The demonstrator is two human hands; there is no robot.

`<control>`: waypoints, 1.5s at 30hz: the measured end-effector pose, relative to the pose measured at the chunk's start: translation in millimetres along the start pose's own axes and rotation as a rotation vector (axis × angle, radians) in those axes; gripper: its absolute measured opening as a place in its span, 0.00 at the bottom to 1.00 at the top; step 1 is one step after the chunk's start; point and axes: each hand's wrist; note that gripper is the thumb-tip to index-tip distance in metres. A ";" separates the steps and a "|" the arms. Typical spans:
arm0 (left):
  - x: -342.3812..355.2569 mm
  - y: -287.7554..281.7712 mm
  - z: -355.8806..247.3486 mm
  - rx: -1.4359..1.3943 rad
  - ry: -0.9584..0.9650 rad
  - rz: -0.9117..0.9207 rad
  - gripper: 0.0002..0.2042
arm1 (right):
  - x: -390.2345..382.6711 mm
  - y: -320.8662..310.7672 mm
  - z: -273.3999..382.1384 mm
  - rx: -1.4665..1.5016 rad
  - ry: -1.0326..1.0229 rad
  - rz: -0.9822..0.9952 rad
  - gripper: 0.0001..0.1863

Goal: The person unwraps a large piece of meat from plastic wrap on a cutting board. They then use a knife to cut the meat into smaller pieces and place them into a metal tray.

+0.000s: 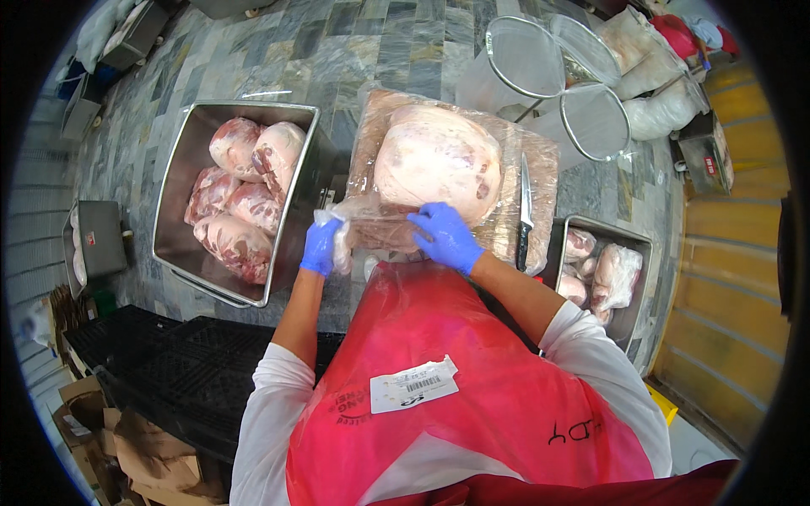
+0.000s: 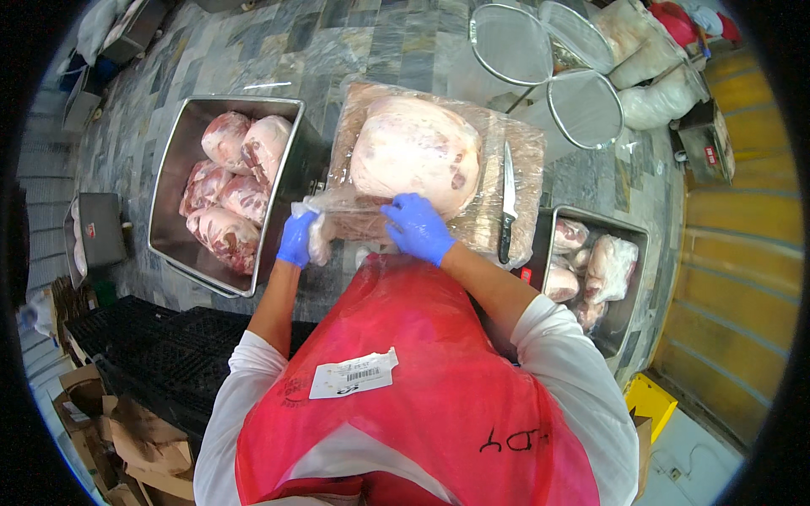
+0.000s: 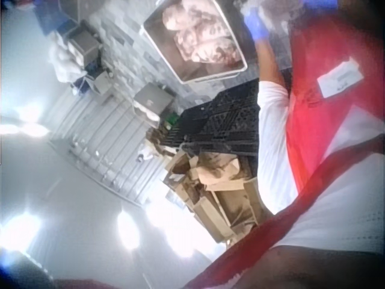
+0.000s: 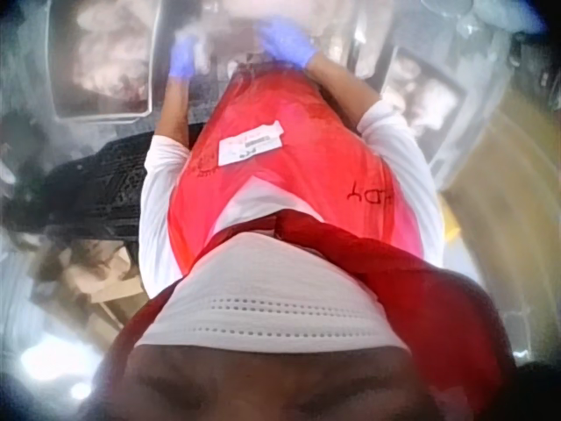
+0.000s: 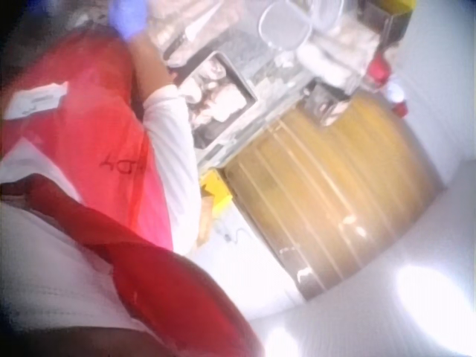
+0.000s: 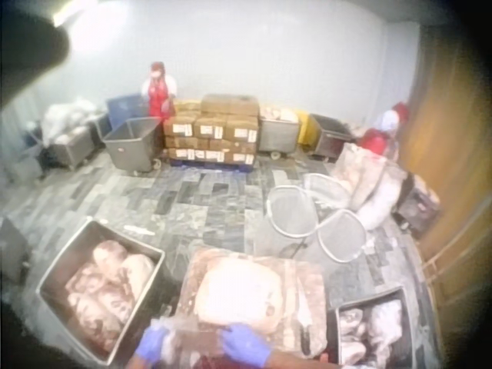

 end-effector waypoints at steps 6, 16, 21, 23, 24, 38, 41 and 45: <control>36.4 39.9 6.8 -0.149 -0.062 0.153 0.16 | 20.2 -46.7 -39.2 -0.059 0.362 -0.330 0.49; 49.8 76.8 8.4 -0.144 -0.192 0.226 0.25 | 19.2 -63.2 -106.2 0.228 0.457 -0.179 0.67; 72.5 64.1 49.7 0.740 -0.040 0.085 0.16 | 31.8 -67.7 -139.9 0.474 0.568 -0.123 0.68; 68.3 71.8 50.6 0.922 0.024 0.041 0.15 | 32.0 -68.3 -140.9 0.481 0.585 -0.112 0.66; 60.8 73.4 52.9 0.938 0.075 0.025 0.15 | 32.3 -68.6 -141.1 0.484 0.593 -0.106 0.66; 48.5 91.4 52.8 -0.432 -0.546 0.405 0.16 | 29.3 -57.7 -139.3 0.575 0.644 -0.166 0.71; 48.5 84.0 53.0 -0.430 -0.556 0.426 0.19 | 31.5 -59.2 -135.0 0.581 0.644 -0.169 0.71; 7.7 118.9 8.7 -0.326 -0.414 0.357 0.21 | 20.0 -55.8 -134.9 0.603 0.672 -0.205 0.69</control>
Point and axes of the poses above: each hand's wrist, its own x-axis towards the middle knuckle, its own y-axis out of the palm, z = x × y, and after that the axes turned 6 degrees about z, right-handed
